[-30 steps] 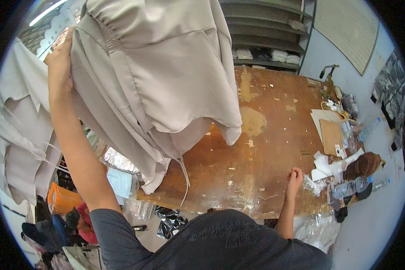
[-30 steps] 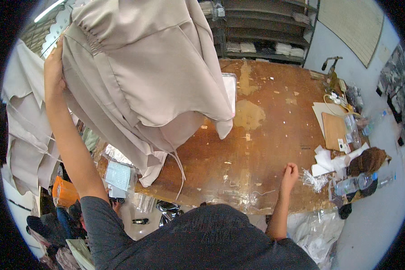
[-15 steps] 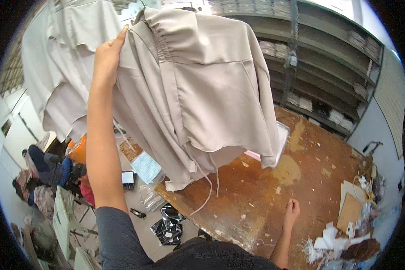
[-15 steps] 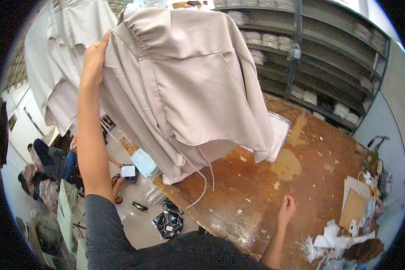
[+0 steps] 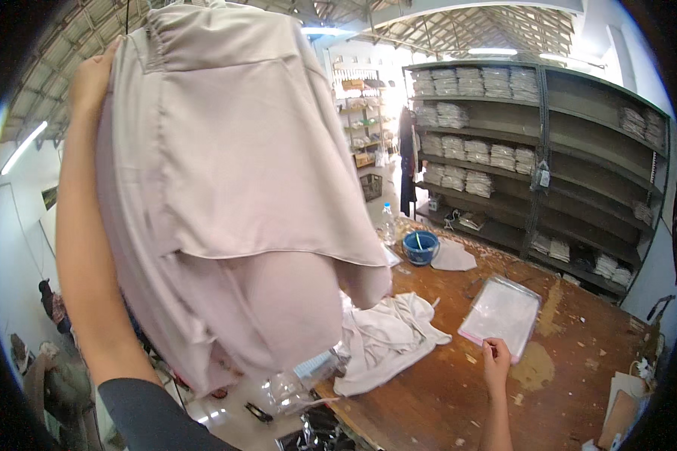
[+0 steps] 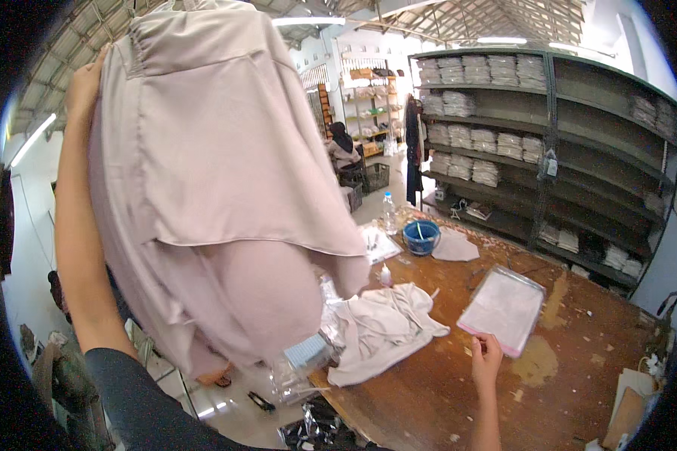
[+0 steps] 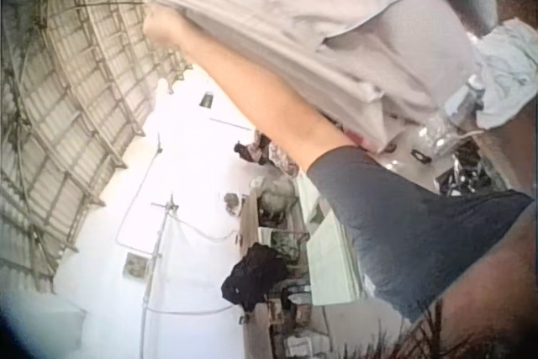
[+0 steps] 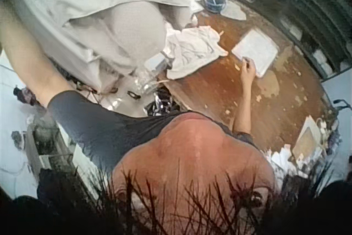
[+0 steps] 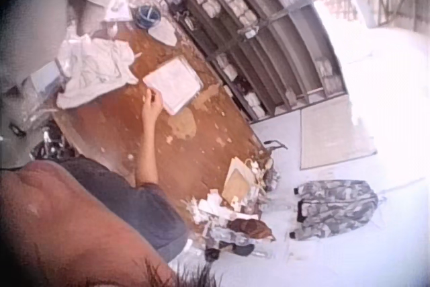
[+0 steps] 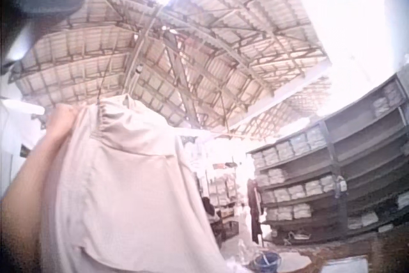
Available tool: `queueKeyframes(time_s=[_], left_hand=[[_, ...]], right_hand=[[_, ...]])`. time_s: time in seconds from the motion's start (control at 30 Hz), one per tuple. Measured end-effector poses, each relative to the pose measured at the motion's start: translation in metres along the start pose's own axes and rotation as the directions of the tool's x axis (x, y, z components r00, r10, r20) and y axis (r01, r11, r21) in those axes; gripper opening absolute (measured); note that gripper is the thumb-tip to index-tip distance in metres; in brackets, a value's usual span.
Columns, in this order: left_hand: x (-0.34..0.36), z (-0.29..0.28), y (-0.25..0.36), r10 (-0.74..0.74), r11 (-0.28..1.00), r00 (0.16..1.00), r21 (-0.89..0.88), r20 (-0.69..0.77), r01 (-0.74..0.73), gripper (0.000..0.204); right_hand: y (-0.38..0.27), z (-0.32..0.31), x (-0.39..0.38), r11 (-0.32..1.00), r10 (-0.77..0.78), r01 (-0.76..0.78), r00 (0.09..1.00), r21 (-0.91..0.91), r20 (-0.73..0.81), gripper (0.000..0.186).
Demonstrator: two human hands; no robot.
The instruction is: The person applies glue to a small area of a light-colored garment, smooths the fabric, and uses a toothbrush to spread the adhesive. They then lift and inspect the garment, handling it by hand throughout the process.
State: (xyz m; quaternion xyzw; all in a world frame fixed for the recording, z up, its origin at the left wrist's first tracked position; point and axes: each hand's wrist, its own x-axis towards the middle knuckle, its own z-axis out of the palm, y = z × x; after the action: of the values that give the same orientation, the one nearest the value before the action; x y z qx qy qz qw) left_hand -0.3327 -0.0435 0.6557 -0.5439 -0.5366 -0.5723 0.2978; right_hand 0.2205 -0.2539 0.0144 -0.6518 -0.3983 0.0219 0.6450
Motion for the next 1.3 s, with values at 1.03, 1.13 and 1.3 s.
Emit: queueKeyframes(time_s=[1.03,1.13,1.3], left_hand=[[0.257,0.195,0.005,-0.132,0.966,0.975,-0.242,-0.177,0.087,0.077],[0.270,0.199,0.020,-0.096,0.976,0.983,-0.209,-0.159,0.062,0.073],[0.258,0.214,0.040,-0.020,0.998,0.986,0.047,-0.168,0.028,0.070]], right_hand=[[0.124,0.147,-0.166,0.648,0.703,-0.608,0.709,-0.459,0.052,0.038],[0.124,0.138,-0.196,0.589,0.749,-0.660,0.662,-0.467,0.008,0.040],[0.107,0.137,-0.266,0.511,0.796,-0.730,0.601,-0.455,-0.071,0.042]])
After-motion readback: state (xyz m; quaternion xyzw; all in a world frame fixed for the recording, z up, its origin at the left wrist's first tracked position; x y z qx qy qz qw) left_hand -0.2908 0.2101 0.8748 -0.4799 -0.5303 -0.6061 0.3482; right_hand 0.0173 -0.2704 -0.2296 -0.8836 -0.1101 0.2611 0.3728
